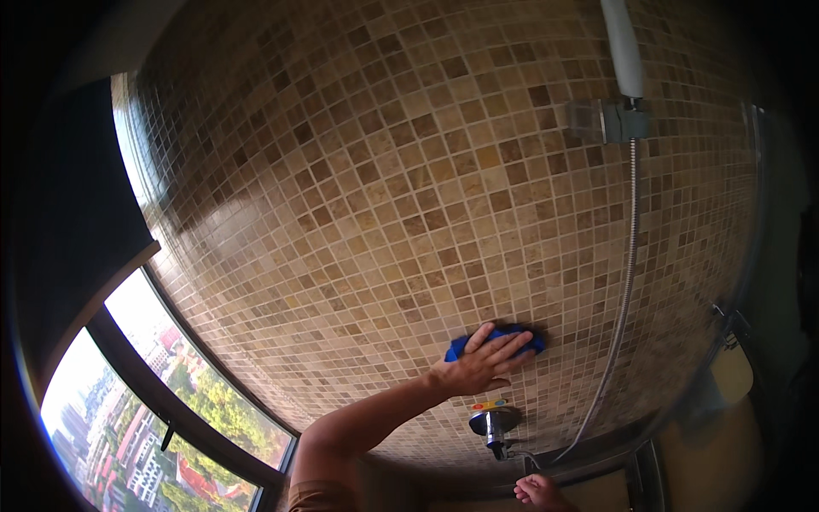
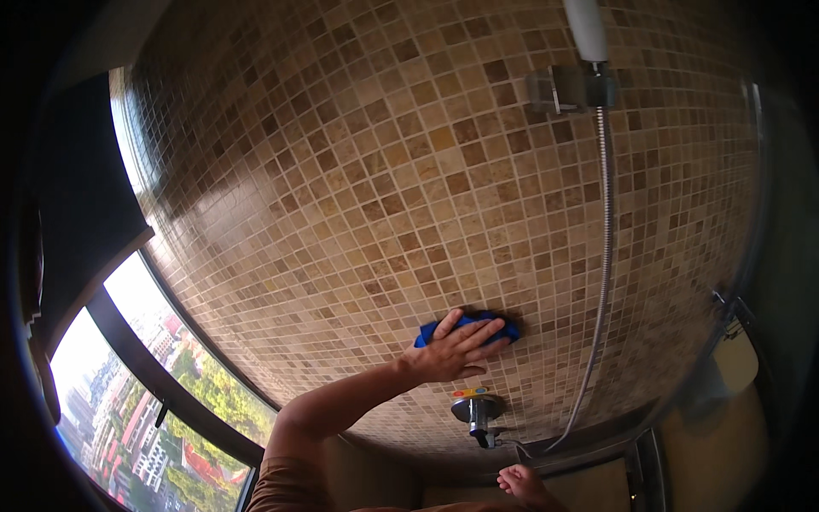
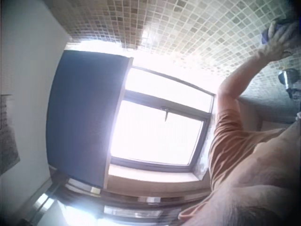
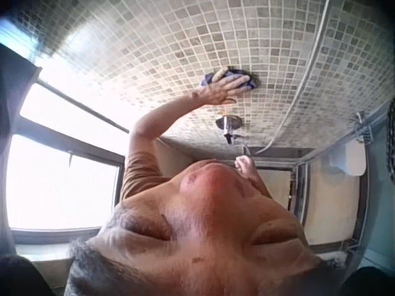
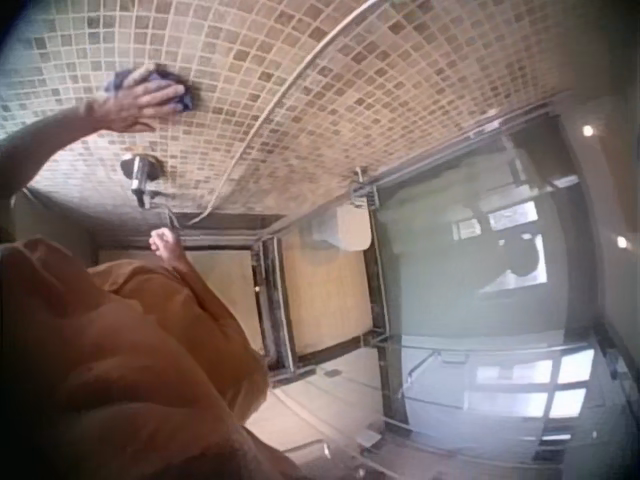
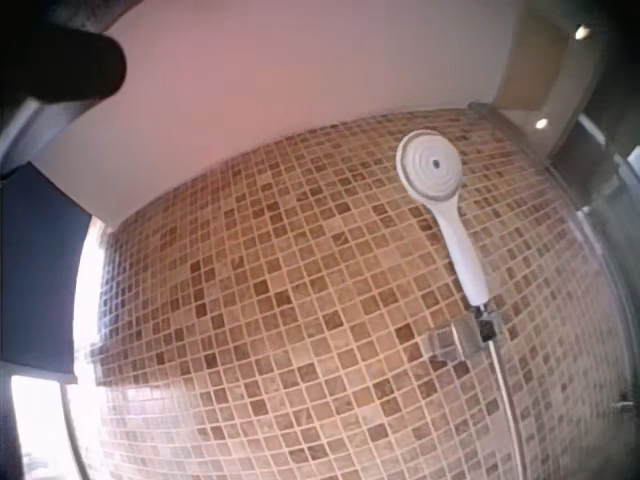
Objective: The person wipes the tiled walls and fixtures inside a shower stall using a blue cloth. They then move to the sink area and wipe the countertop and sink basin. The person also wipes the glass shower door and briefly handles a spray bottle.
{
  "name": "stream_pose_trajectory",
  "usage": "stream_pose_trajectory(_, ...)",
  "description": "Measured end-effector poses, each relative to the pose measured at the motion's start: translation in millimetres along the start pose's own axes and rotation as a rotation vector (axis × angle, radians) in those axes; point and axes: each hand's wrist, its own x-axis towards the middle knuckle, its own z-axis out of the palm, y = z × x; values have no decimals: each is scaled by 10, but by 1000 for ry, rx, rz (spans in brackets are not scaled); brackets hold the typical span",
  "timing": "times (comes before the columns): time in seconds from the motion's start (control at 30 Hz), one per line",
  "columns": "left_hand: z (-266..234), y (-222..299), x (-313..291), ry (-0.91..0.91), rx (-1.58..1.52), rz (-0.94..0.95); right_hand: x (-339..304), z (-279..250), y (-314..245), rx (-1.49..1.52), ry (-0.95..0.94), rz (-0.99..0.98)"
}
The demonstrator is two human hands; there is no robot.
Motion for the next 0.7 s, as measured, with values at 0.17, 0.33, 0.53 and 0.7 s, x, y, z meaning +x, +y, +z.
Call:
stream_pose_trajectory(0.17,-509,-746,421,9,-27,-148,-367,-218,-288,188,111,-36)
stream_pose_trajectory(0.33,-1556,-2103,1252,589,166,-622,-503,-460,-300,205,214,-59)
stream_pose_trajectory(0.53,-2029,-2688,2134,685,283,-454,-708,-617,-595,-46,266,-45)
stream_pose_trajectory(0.7,-1928,-2560,2449,621,298,-283,-281,-1028,162,64,187,-21)
